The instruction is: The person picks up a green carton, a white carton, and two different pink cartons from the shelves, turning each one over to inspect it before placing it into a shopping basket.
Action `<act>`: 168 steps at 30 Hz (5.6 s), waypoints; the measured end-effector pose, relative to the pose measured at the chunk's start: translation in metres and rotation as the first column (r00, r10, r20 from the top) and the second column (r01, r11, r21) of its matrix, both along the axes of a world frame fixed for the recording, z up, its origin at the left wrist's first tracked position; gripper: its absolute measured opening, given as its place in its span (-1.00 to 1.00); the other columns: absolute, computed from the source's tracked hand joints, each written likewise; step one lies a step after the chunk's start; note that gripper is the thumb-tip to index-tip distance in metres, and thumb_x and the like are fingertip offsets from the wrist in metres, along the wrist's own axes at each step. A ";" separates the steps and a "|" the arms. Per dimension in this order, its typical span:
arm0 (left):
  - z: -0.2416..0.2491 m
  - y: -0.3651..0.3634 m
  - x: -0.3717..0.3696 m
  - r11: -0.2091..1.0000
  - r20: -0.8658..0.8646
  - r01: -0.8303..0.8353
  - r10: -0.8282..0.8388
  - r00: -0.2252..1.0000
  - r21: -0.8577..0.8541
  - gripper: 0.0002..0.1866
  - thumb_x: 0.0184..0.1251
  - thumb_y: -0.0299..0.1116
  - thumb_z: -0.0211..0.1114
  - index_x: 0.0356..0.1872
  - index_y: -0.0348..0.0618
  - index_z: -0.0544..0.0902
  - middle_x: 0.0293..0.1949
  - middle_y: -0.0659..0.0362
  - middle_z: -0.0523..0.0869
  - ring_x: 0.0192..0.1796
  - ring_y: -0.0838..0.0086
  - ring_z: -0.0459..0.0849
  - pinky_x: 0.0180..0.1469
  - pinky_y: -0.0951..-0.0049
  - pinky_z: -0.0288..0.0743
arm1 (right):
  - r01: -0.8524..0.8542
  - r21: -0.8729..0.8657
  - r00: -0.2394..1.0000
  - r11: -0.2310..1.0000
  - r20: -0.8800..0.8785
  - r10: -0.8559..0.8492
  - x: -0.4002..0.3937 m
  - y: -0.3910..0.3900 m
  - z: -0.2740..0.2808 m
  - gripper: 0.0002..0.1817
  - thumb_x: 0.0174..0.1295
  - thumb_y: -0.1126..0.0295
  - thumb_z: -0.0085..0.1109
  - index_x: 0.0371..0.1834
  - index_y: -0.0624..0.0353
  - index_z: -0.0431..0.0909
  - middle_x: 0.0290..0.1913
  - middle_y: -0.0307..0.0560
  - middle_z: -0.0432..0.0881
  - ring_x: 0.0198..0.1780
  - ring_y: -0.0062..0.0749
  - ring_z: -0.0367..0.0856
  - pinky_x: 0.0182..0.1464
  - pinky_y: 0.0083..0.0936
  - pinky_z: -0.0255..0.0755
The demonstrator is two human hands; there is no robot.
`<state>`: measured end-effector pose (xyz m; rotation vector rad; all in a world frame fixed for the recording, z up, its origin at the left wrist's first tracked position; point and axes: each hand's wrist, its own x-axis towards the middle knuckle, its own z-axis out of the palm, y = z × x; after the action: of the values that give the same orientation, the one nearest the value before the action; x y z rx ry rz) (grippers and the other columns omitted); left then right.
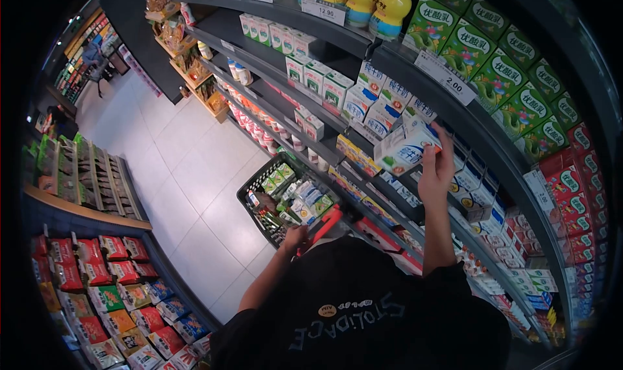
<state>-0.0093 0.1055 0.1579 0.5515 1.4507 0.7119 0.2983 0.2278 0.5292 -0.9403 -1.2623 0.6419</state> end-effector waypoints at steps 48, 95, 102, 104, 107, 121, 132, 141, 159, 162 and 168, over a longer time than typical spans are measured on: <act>0.344 -0.016 0.040 0.735 0.062 0.005 -0.064 0.996 0.678 -0.78 0.35 -0.45 0.22 -0.51 -0.28 0.49 -0.50 0.26 0.60 -0.39 0.69 0.48 -0.32 0.55 0.40 | -0.841 -0.315 0.534 0.440 -0.611 0.584 -0.121 -0.056 -0.039 -0.52 0.61 0.18 -0.34 0.23 0.34 0.43 -0.07 -0.05 0.63 -0.07 -0.51 0.61 0.05 -0.51 0.49; 0.284 -0.011 0.037 0.896 0.526 -0.330 0.135 0.840 0.297 -0.65 0.60 -0.12 -0.02 -0.01 -0.23 0.53 -0.26 0.11 0.68 -0.35 0.53 0.63 -0.32 0.54 0.53 | -0.818 -0.521 0.435 0.245 -0.280 0.856 -0.114 -0.025 -0.053 -0.35 0.14 0.33 0.44 0.30 0.20 0.39 0.07 -0.16 0.53 0.11 -0.56 0.50 0.14 -0.51 0.43; 0.255 -0.005 0.033 0.926 0.505 -0.223 0.041 0.862 0.305 -0.66 0.52 -0.15 0.17 0.04 -0.23 0.45 -0.12 0.20 0.60 -0.15 0.62 0.58 -0.10 0.57 0.48 | -0.774 -0.593 0.507 0.224 -0.367 0.780 -0.115 -0.014 -0.091 -0.32 0.04 0.39 0.50 0.26 0.20 0.42 -0.01 -0.21 0.56 0.05 -0.58 0.53 0.10 -0.55 0.44; 0.247 0.000 0.030 0.925 0.430 -0.146 -0.020 0.903 0.350 -0.58 0.44 -0.16 0.28 0.09 -0.25 0.42 -0.06 0.18 0.58 -0.08 0.61 0.58 -0.05 0.55 0.48 | -0.731 -0.645 0.559 0.225 -0.375 0.740 -0.117 -0.010 -0.105 -0.33 0.04 0.38 0.51 0.25 0.20 0.43 -0.01 -0.21 0.57 0.03 -0.58 0.53 0.09 -0.55 0.45; 0.237 0.013 0.022 0.941 0.330 -0.045 -0.072 0.941 0.335 -0.41 0.26 -0.22 0.46 0.15 -0.33 0.38 -0.05 0.13 0.59 -0.03 0.57 0.59 -0.01 0.50 0.51 | -0.654 -0.728 0.594 0.203 -0.329 0.734 -0.125 -0.001 -0.119 -0.38 0.09 0.36 0.48 0.23 0.20 0.45 -0.02 -0.21 0.57 0.03 -0.55 0.54 0.09 -0.53 0.45; -0.031 0.029 -0.028 0.953 0.053 -0.288 0.294 0.954 -0.092 -0.45 0.11 -0.22 0.53 -0.07 -0.47 0.52 -0.25 0.05 0.70 -0.28 0.47 0.68 -0.20 0.44 0.59 | 0.085 -0.675 0.341 0.733 0.711 0.615 -0.163 0.097 -0.412 -0.43 0.20 0.00 0.33 0.09 0.21 0.47 0.06 0.14 0.58 0.16 -0.09 0.55 0.21 -0.19 0.41; -0.227 0.048 -0.059 0.988 -0.648 -0.096 -0.003 0.761 -0.118 -0.39 -0.07 -0.13 0.48 -0.15 -0.50 0.54 -0.13 -0.27 0.66 -0.04 -0.11 0.66 0.05 0.06 0.54 | 0.284 -0.689 0.173 0.666 0.720 0.672 -0.137 0.109 -0.533 -0.51 0.29 0.02 0.18 0.05 0.19 0.41 -0.28 0.32 0.67 -0.22 0.26 0.67 -0.18 0.07 0.52; -0.301 0.135 -0.078 0.998 -0.856 -0.005 0.051 0.515 0.057 -0.48 -0.07 -0.28 0.41 -0.09 -0.30 0.44 -0.07 -0.19 0.55 -0.01 -0.13 0.57 0.06 0.00 0.48 | 0.136 -0.594 0.300 0.793 0.787 0.539 -0.127 0.110 -0.549 -0.63 0.35 0.12 0.15 -0.36 0.26 0.44 -0.48 0.30 0.62 -0.37 0.28 0.63 -0.32 0.05 0.49; -0.374 0.183 -0.077 0.982 -0.774 -0.173 0.163 0.611 0.070 -0.38 -0.06 -0.25 0.52 -0.04 -0.29 0.37 -0.04 -0.21 0.56 0.03 -0.15 0.56 0.09 0.02 0.49 | 0.163 -0.631 0.268 0.759 0.768 0.581 -0.130 0.111 -0.547 -0.65 0.36 0.16 0.16 -0.35 0.25 0.41 -0.50 0.27 0.62 -0.38 0.23 0.64 -0.33 0.02 0.50; -0.381 0.183 -0.073 0.987 -0.823 -0.156 0.127 0.554 0.047 -0.38 -0.06 -0.23 0.49 -0.03 -0.29 0.38 -0.03 -0.18 0.57 0.04 -0.09 0.55 0.11 0.06 0.46 | 0.150 -0.631 0.266 0.761 0.767 0.584 -0.130 0.112 -0.547 -0.65 0.36 0.16 0.15 -0.34 0.25 0.41 -0.49 0.27 0.63 -0.38 0.24 0.64 -0.33 0.01 0.50; -0.380 0.193 -0.088 0.997 -0.840 0.030 -0.082 0.536 -0.078 -0.21 -0.02 -0.19 0.44 0.22 -0.35 0.30 -0.02 -0.23 0.61 0.05 -0.07 0.59 0.16 0.11 0.48 | 0.156 -0.641 0.274 0.752 0.759 0.590 -0.129 0.111 -0.549 -0.66 0.37 0.16 0.14 -0.33 0.25 0.42 -0.48 0.28 0.63 -0.38 0.25 0.64 -0.33 0.02 0.50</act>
<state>-0.0975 0.2982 -0.2225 0.9825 2.3474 0.3210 0.1689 0.3389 -0.0196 -1.8989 -2.4299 0.7658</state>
